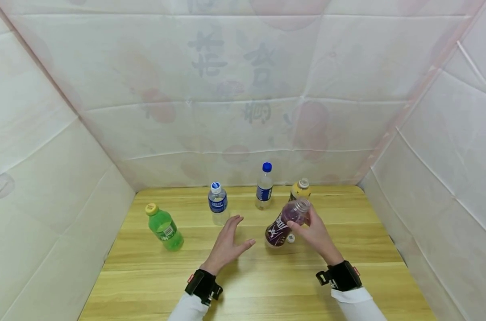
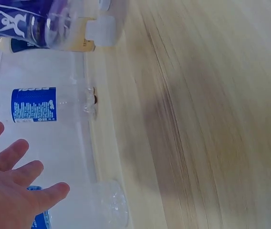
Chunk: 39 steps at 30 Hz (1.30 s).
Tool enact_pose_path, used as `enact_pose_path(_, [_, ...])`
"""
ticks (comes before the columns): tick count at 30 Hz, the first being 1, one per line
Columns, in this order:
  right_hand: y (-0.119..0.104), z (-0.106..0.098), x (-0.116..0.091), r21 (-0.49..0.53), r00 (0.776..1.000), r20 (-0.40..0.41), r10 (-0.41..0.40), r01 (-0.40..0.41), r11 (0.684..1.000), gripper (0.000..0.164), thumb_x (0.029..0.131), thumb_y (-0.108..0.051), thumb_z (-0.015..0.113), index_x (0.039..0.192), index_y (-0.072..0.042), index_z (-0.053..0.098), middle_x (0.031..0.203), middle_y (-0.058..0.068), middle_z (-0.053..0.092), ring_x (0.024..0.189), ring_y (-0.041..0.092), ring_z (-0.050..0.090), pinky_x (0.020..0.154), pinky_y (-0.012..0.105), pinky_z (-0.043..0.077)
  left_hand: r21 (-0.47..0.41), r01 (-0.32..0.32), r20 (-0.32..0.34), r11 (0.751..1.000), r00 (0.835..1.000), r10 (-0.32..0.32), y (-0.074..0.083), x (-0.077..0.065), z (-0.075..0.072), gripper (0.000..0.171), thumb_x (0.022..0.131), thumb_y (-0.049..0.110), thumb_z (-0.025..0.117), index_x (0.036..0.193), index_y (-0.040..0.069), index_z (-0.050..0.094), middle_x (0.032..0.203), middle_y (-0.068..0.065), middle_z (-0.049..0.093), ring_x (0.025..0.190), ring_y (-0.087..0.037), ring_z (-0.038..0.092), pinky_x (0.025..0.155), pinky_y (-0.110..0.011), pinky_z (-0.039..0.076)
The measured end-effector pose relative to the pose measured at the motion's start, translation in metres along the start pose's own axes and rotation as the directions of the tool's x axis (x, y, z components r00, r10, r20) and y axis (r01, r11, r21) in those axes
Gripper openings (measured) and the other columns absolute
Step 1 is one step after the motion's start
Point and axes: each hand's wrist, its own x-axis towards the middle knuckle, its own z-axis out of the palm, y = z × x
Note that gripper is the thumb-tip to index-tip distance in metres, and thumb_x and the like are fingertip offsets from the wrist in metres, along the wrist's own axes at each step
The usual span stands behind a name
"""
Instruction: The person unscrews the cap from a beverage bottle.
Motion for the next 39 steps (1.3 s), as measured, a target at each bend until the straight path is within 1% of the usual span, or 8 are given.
enact_pose_path(5, [-0.003,-0.019,-0.003,-0.047,0.998,-0.055,-0.023,0.02,0.999,0.073,0.091,-0.01,0.077,0.153,-0.005,0.039,0.134,0.022,0.06,0.116,0.034,0.062,0.098,0.034,0.051,-0.001,0.006,-0.007,1.0,1.0,-0.006,-0.002,-0.002,-0.002,0.082,0.092,0.046,0.076,0.154,0.004,0.043,0.16,-0.022,0.038,0.145,-0.043,0.039,0.115,-0.064,0.035])
enact_pose_path(10, [-0.002,-0.036,-0.004,-0.124,0.992,-0.107,-0.068,0.055,0.991,0.074,0.089,-0.005,0.076,0.153,-0.001,0.039,0.134,0.021,0.059,0.113,0.016,0.057,0.093,0.023,0.048,0.006,0.015,-0.01,1.0,1.0,-0.015,-0.005,-0.003,-0.004,0.082,0.094,0.05,0.071,0.155,0.004,0.042,0.161,-0.022,0.037,0.146,-0.042,0.038,0.116,-0.061,0.035])
enact_pose_path(13, [-0.001,-0.048,-0.004,-0.166,0.988,-0.14,-0.071,0.047,0.985,0.073,0.089,-0.006,0.076,0.151,0.001,0.039,0.133,0.021,0.058,0.11,0.01,0.055,0.089,0.021,0.047,0.007,0.017,-0.013,1.0,1.0,-0.017,-0.007,-0.005,-0.004,0.081,0.094,0.052,0.07,0.155,0.005,0.042,0.161,-0.02,0.037,0.146,-0.041,0.039,0.116,-0.061,0.035])
enact_pose_path(19, [-0.006,-0.073,-0.001,-0.233,0.977,-0.207,-0.051,0.002,0.972,0.07,0.089,-0.01,0.075,0.148,0.004,0.039,0.13,0.024,0.057,0.111,0.025,0.054,0.09,0.027,0.045,-0.001,0.007,-0.029,1.0,1.0,-0.007,-0.009,-0.006,-0.005,0.078,0.095,0.052,0.068,0.154,0.006,0.043,0.16,-0.018,0.04,0.145,-0.04,0.04,0.116,-0.059,0.036])
enact_pose_path(24, [-0.002,-0.087,0.007,-0.275,0.962,-0.267,-0.056,-0.021,0.961,0.067,0.091,-0.014,0.075,0.145,0.006,0.039,0.127,0.024,0.056,0.109,0.027,0.054,0.089,0.028,0.043,-0.01,0.016,-0.035,1.0,0.999,-0.016,-0.009,-0.006,-0.006,0.078,0.095,0.052,0.068,0.154,0.006,0.043,0.16,-0.017,0.04,0.145,-0.039,0.04,0.116,-0.06,0.036])
enact_pose_path(30, [0.01,-0.092,0.016,-0.3,0.954,-0.289,-0.077,-0.014,0.954,0.068,0.093,-0.017,0.077,0.144,0.008,0.04,0.127,0.025,0.054,0.11,0.028,0.055,0.086,0.022,0.043,-0.013,0.022,-0.035,1.0,0.999,-0.022,-0.009,-0.007,-0.008,0.078,0.096,0.053,0.067,0.154,0.007,0.043,0.16,-0.017,0.04,0.145,-0.039,0.04,0.116,-0.059,0.036])
enact_pose_path(35, [0.023,-0.092,0.023,-0.282,0.957,-0.281,-0.076,-0.006,0.959,0.066,0.093,-0.015,0.078,0.142,0.01,0.041,0.126,0.027,0.053,0.111,0.034,0.057,0.085,0.017,0.044,-0.024,0.032,-0.028,0.999,0.999,-0.032,-0.009,-0.008,-0.009,0.079,0.096,0.054,0.067,0.154,0.006,0.043,0.159,-0.017,0.041,0.144,-0.039,0.041,0.116,-0.06,0.036])
enact_pose_path(39, [0.03,-0.089,0.029,-0.269,0.956,-0.285,-0.066,-0.013,0.963,0.065,0.092,-0.012,0.079,0.141,0.009,0.042,0.126,0.026,0.054,0.108,0.032,0.058,0.083,0.015,0.045,-0.025,0.039,-0.021,0.999,0.999,-0.039,-0.01,-0.009,-0.01,0.078,0.096,0.053,0.067,0.154,0.006,0.043,0.158,-0.018,0.042,0.144,-0.04,0.041,0.116,-0.059,0.036])
